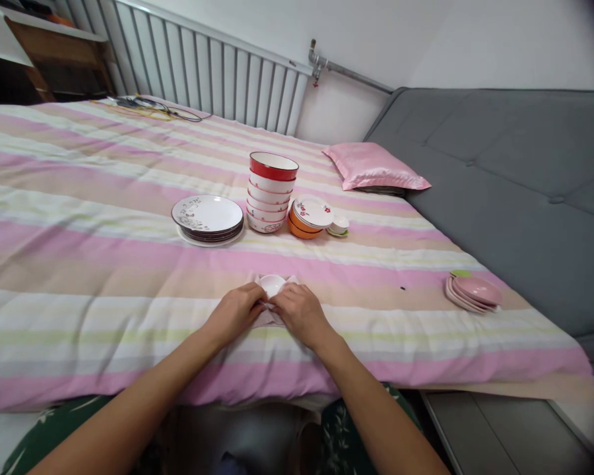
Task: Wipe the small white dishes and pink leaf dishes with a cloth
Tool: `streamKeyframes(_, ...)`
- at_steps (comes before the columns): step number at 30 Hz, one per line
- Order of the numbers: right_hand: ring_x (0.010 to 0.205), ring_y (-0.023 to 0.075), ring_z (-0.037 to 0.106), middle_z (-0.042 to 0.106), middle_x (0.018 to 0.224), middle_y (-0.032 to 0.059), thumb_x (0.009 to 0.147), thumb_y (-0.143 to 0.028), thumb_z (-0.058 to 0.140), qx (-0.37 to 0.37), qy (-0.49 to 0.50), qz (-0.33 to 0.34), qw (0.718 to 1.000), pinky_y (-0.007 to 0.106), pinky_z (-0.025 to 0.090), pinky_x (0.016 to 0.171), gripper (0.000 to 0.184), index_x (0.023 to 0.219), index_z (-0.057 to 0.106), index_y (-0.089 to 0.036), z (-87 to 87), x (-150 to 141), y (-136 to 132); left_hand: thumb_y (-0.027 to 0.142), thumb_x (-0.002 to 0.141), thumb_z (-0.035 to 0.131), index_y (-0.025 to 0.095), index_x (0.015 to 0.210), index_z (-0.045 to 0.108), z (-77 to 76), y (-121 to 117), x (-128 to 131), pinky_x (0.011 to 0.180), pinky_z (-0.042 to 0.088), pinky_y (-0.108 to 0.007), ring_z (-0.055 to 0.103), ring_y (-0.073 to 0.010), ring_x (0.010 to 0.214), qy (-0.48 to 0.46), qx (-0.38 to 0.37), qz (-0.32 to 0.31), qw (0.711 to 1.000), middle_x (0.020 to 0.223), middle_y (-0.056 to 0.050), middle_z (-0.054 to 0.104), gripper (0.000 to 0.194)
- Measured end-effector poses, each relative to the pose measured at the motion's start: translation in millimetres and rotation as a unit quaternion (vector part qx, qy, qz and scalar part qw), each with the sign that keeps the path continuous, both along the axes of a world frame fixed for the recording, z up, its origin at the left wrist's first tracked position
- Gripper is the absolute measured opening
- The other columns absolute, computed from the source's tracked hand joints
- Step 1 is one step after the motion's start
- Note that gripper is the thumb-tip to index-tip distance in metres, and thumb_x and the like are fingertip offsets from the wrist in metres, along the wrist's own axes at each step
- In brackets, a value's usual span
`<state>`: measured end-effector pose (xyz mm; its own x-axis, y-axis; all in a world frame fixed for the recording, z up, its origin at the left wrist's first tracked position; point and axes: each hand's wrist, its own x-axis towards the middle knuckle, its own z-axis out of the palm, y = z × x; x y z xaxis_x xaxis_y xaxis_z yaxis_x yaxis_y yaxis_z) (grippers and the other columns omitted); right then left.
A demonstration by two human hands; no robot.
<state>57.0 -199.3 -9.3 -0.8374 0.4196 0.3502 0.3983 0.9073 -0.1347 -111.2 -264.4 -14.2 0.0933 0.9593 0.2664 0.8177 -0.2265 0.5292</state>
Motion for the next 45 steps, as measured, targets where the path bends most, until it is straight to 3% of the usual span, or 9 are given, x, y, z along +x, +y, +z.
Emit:
streamKeyframes(8,0.091,0.0175,0.055,0.067,0.089,0.0048,0.085,-0.016,0.055,-0.064,0.005,0.014,0.998,0.029,0.041,0.080,0.010,0.090,0.064,-0.018,5.8,7,7,0.026,0.079,0.055,0.015,0.090,0.062,8.3,-1,-3,0.059,0.045,-0.023,0.058,-0.0134,0.064,-0.076,-0.027,-0.017,0.997,0.073,-0.002,0.062,0.017)
streamKeyframes(12,0.092,0.0181,0.056,0.068,0.089,0.0053,0.085,-0.014,0.054,-0.083,0.019,0.019,0.996,0.030,0.043,0.081,0.012,0.090,0.065,-0.018,6.2,8,8,0.013,0.078,0.045,0.016,0.089,0.061,11.8,1,-7,0.060,0.047,-0.023,0.060,-0.0127,0.065,-0.108,-0.027,-0.011,0.994,0.076,-0.002,0.065,0.020)
streamKeyframes(16,0.091,0.0181,0.056,0.068,0.088,0.0053,0.084,-0.012,0.054,-0.095,0.026,0.016,0.995,0.029,0.044,0.080,0.013,0.090,0.065,-0.018,7.7,8,7,0.004,0.072,0.040,0.016,0.084,0.062,10.1,2,-9,0.071,0.048,-0.027,0.061,-0.0147,0.075,-0.078,-0.001,0.011,0.997,0.083,-0.004,0.067,0.028)
streamKeyframes(20,0.091,0.0176,0.056,0.067,0.089,0.0050,0.084,-0.013,0.054,-0.103,0.034,0.017,0.994,0.029,0.045,0.080,0.014,0.090,0.065,-0.019,8.4,8,7,0.005,0.076,0.044,0.018,0.089,0.064,9.5,0,-7,0.078,0.047,-0.029,0.061,-0.0167,0.086,0.029,0.028,-0.009,0.999,0.089,-0.005,0.067,0.027)
streamKeyframes(29,0.094,0.0176,0.055,0.067,0.090,0.0047,0.085,-0.013,0.053,-0.112,0.048,0.027,0.992,0.029,0.046,0.082,0.013,0.090,0.064,-0.019,6.8,9,8,0.016,0.085,0.050,0.017,0.091,0.062,11.3,1,-7,0.072,0.045,-0.027,0.059,-0.0177,0.085,0.171,0.025,-0.055,0.984,0.086,-0.006,0.066,0.014)
streamKeyframes(45,0.084,0.0182,0.056,0.066,0.084,0.0060,0.086,-0.017,0.053,-0.088,0.063,0.042,0.993,0.029,0.044,0.076,0.009,0.086,0.062,-0.017,12.1,9,5,0.017,0.084,0.052,0.016,0.080,0.059,11.1,-3,2,0.069,0.042,-0.028,0.056,-0.0171,0.073,0.147,0.071,-0.043,0.986,0.079,-0.005,0.065,0.007)
